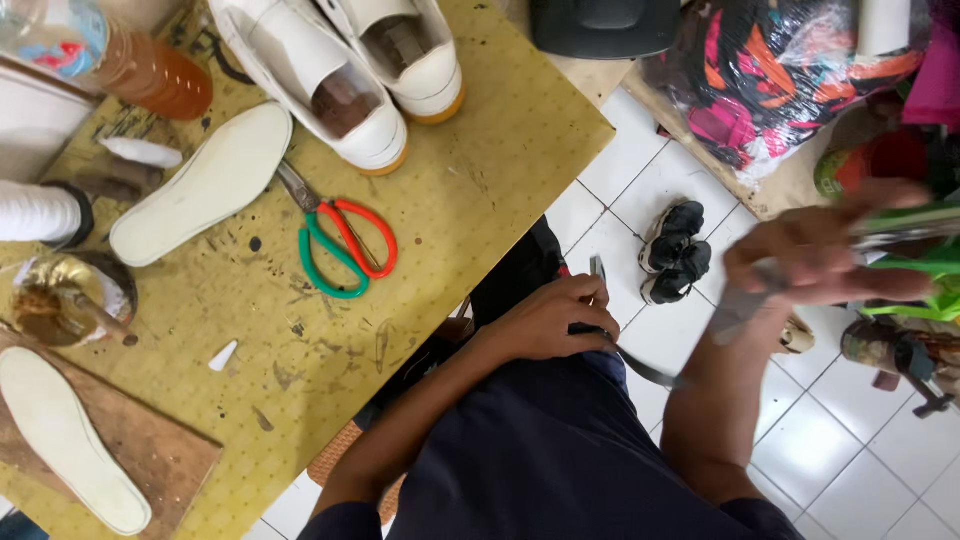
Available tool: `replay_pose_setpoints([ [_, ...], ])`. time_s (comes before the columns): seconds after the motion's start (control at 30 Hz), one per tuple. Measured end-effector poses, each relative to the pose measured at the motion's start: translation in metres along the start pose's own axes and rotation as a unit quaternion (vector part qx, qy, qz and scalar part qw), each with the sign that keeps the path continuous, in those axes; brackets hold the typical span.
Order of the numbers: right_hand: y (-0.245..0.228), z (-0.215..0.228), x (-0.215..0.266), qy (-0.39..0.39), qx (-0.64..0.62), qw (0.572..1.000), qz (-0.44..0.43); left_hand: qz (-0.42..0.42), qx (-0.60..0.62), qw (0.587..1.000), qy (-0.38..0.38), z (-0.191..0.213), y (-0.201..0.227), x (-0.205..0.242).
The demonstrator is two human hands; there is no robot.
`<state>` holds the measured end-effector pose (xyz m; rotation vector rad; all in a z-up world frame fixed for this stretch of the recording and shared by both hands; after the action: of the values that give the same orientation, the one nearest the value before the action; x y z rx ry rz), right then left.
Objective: The person aligns a dark rubber sole with a white foam insole, pressing the edges together to bond them. They then flip the combined insole, smooth the surface, and place it into a white shoe to check the fit.
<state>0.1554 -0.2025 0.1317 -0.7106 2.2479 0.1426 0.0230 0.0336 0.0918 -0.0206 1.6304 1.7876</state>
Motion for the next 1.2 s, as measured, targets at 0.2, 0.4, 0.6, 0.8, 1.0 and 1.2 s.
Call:
replay_pose_setpoints([
  [0.2,-0.049,-0.014,0.029,0.057,0.122,0.990,0.047,0.067,0.040,0.988,0.135,0.062,0.097,-0.014],
  [0.4,0.016,0.012,-0.028,-0.032,0.065,0.993,-0.093,0.156,-0.085,0.915,0.362,0.116,0.114,0.029],
  [0.6,0.084,0.037,-0.044,0.070,0.007,0.982,-0.178,0.197,-0.117,0.806,0.546,0.157,0.133,0.077],
  [0.8,0.133,0.032,-0.060,0.173,0.045,0.961,-0.213,0.316,-0.076,0.712,0.622,0.164,0.140,0.123],
  [1.0,0.147,0.044,-0.064,0.146,0.050,0.947,-0.283,0.360,-0.038,0.651,0.667,0.152,0.122,0.158],
  [1.2,0.153,0.054,-0.069,0.113,0.068,0.940,-0.313,0.495,-0.141,0.608,0.605,0.156,0.158,0.149],
])
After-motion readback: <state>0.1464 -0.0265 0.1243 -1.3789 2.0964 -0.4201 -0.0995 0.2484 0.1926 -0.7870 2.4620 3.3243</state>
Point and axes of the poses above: each hand's wrist, its own x-axis away from the middle knuckle, its own z-axis out of the back of the hand, y = z × x, the point moved 3 cm from there along -x, towards the middle knuckle, and after that the axes turned 6 degrees about -z, right-handed, at the moved point
